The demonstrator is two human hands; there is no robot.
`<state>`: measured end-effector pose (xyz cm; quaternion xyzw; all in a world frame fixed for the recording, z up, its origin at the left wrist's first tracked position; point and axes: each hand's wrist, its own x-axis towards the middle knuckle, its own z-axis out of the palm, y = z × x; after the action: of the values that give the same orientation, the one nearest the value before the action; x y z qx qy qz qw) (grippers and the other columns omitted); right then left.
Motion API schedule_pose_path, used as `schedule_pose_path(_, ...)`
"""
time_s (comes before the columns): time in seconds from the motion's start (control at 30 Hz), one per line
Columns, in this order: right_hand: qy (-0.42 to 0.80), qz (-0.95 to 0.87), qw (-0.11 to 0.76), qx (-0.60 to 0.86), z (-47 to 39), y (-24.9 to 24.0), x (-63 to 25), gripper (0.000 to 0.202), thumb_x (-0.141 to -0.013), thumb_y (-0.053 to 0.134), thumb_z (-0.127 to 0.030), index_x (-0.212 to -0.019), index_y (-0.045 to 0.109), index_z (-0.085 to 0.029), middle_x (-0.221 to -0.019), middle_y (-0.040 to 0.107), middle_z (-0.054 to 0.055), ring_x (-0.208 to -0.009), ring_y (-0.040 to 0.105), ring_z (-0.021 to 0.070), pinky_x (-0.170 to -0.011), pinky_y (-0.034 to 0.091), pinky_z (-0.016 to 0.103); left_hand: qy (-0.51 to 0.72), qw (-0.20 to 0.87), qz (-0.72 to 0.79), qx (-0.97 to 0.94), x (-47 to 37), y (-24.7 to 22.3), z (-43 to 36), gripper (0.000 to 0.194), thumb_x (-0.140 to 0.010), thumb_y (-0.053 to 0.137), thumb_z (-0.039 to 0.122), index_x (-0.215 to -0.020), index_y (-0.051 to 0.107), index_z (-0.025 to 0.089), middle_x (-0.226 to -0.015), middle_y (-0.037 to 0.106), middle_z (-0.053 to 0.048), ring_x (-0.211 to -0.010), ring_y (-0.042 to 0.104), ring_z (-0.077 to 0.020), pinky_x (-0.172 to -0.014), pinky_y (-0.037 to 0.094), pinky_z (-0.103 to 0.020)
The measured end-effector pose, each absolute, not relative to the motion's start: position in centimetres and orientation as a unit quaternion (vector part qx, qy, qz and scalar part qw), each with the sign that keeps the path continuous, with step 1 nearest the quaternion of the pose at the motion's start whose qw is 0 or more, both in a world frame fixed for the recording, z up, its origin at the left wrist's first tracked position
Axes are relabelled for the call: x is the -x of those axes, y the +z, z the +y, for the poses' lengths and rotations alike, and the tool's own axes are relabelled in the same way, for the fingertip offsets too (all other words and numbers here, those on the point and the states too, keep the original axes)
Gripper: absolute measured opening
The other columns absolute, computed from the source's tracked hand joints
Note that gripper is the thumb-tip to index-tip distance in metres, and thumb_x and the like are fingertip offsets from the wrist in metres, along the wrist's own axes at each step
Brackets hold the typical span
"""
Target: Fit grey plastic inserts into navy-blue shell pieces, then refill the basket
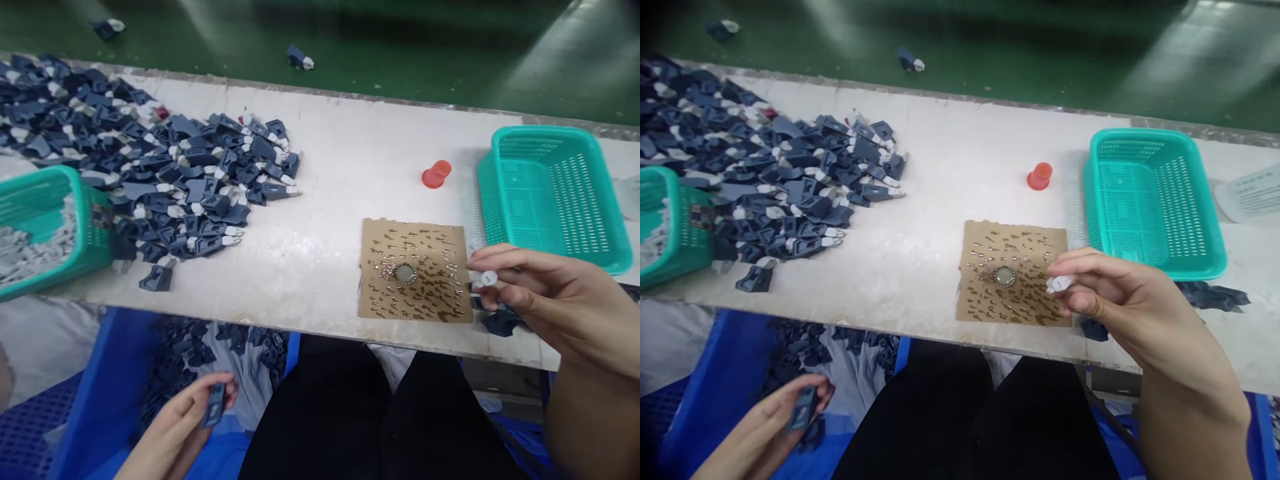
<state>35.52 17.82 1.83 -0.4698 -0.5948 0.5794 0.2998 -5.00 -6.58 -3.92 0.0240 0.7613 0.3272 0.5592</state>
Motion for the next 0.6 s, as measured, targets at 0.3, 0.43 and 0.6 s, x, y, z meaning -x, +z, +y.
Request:
schedule_pose_path(0.3,0.206,-0.807,0.257,0.49,15.9,-1.3,-31.8,0.013,-0.095,0.073,-0.024,-0.106,0.078,-0.031,-0.104,0.08,-0.002,-0.096,0.077,0.0189,-0.087,0.063,0.03,0.586,0.719,0.352,-0.126,-6.5,-4.2,6.2,0.027,-0.077,0.09,0.021,-0.102,0.08,0.027,-0.097,0.075,-0.002,-0.096,0.075,-0.014,-0.083,0.065,-0.022)
schedule_pose_path(0.43,0.159,-0.873,0.214,0.409,16.6,-1.9,-30.8,0.023,-0.1,0.06,-0.011,-0.108,0.073,-0.027,-0.105,0.079,0.0,-0.1,0.076,0.0194,-0.091,0.061,0.032,0.607,0.696,0.359,-0.135,-8.3,-5.1,7.6,0.021,-0.081,0.088,0.02,-0.1,0.078,0.022,-0.102,0.078,-0.002,-0.098,0.075,-0.0119,-0.092,0.065,-0.023)
schedule_pose_path(0.6,0.145,-0.897,0.208,0.362,16.6,-1.6,-30.6,0.027,-0.099,0.059,-0.006,-0.112,0.075,-0.023,-0.112,0.078,0.002,-0.104,0.073,0.0172,-0.095,0.058,0.03,0.63,0.72,0.286,-0.057,-9.4,-4.5,8.0,0.02,-0.082,0.087,0.023,-0.097,0.074,0.022,-0.101,0.078,0.0,-0.097,0.077,-0.0113,-0.079,0.065,-0.016)
